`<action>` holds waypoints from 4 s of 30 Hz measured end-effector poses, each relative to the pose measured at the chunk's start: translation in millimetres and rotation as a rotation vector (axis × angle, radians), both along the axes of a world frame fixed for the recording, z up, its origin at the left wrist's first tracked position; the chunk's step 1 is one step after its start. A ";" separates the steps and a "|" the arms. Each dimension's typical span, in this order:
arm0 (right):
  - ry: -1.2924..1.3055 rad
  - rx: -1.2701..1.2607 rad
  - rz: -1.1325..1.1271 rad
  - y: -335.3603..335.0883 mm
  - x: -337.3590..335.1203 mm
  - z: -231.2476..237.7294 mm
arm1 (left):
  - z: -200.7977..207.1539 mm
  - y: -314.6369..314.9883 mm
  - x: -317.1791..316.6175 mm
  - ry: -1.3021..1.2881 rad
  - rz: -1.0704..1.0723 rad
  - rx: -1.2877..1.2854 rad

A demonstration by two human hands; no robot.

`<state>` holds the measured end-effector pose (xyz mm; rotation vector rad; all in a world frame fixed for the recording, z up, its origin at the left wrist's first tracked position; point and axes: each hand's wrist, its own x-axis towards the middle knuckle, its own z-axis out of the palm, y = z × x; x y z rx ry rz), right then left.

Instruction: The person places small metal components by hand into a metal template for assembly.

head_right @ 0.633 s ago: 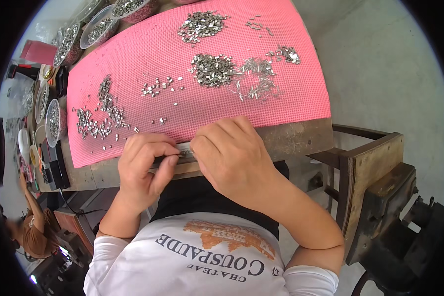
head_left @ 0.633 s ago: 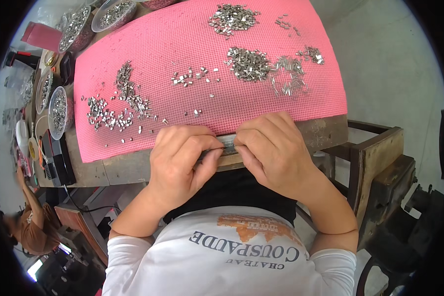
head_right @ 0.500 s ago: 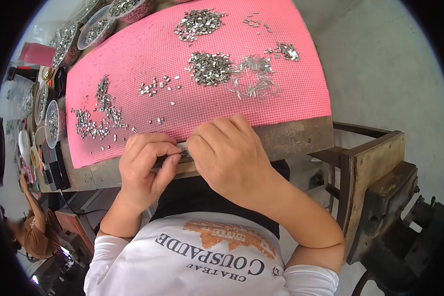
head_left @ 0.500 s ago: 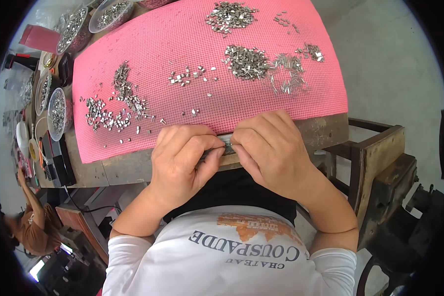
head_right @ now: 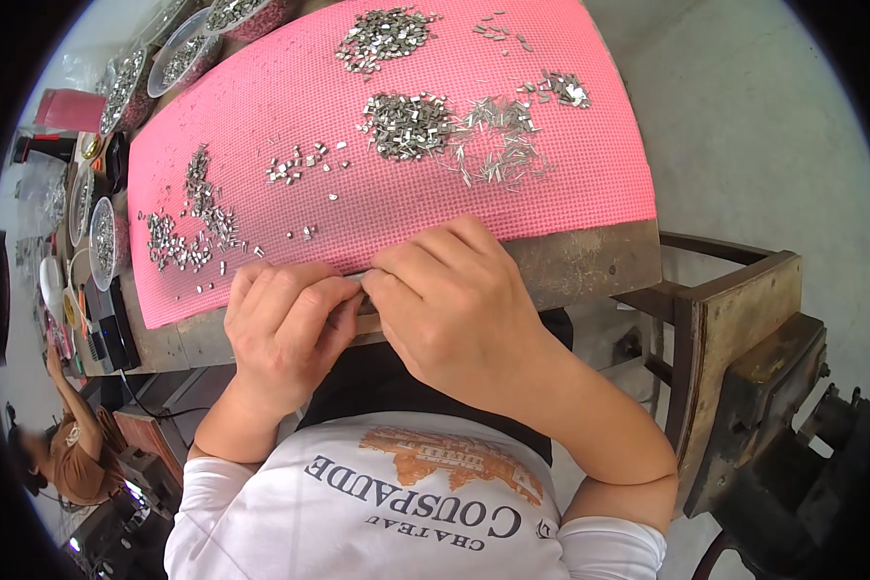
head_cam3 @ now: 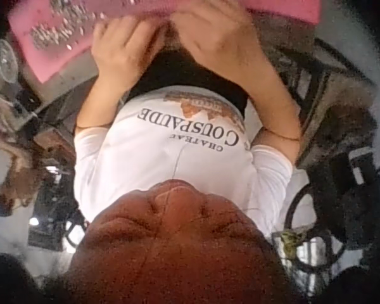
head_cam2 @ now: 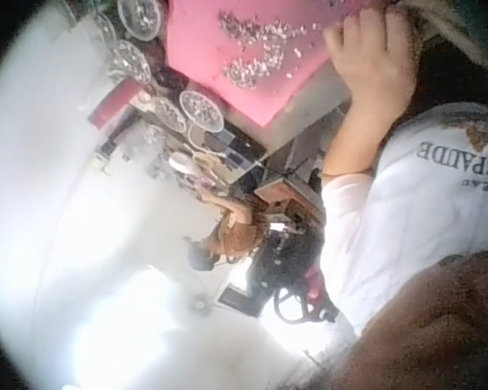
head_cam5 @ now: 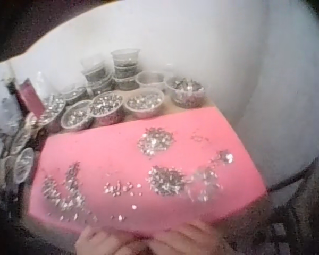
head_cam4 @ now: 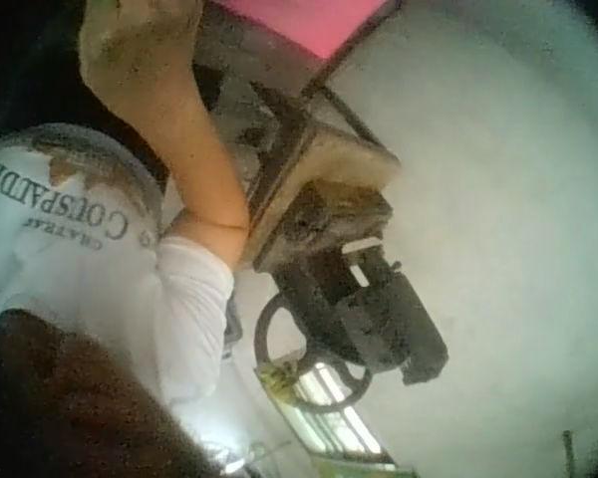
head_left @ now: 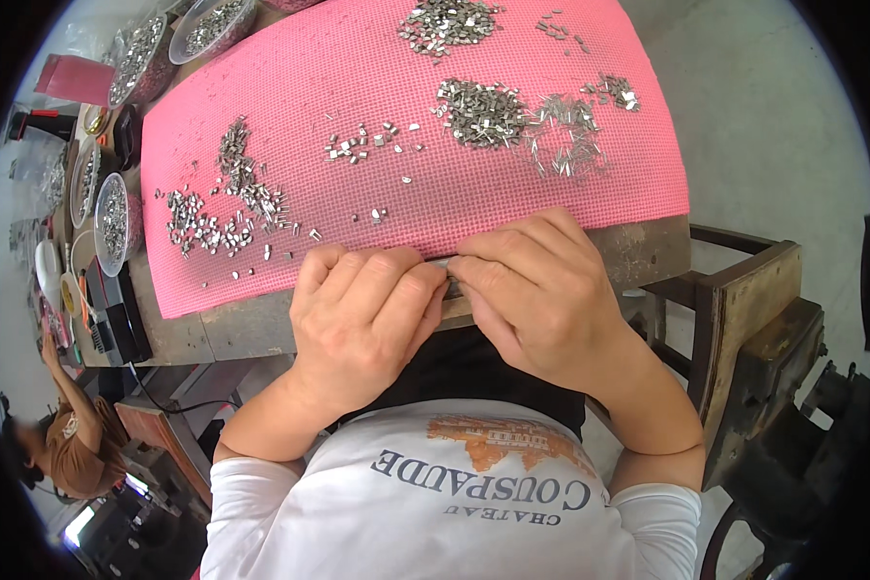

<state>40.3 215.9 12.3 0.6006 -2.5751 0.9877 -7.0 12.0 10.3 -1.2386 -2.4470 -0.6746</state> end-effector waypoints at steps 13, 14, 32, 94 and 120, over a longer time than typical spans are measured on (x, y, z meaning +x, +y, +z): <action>-0.005 0.025 0.002 13.1 -3.1 -1.9 | 0.8 12.4 13.6 -0.010 0.016 0.014; -0.006 0.027 0.004 13.4 -3.4 -1.6 | 2.1 12.9 13.2 -0.038 0.012 0.018; 0.027 -0.040 -0.044 11.6 -0.1 -1.9 | 6.5 6.7 4.0 -0.189 0.024 0.074; -0.058 -0.121 -0.035 13.9 7.7 -13.0 | 17.1 -51.3 -16.0 -0.143 0.292 -0.283; 0.064 -0.118 -0.168 21.9 12.9 -13.2 | 0.9 14.9 5.8 -0.100 0.020 -0.008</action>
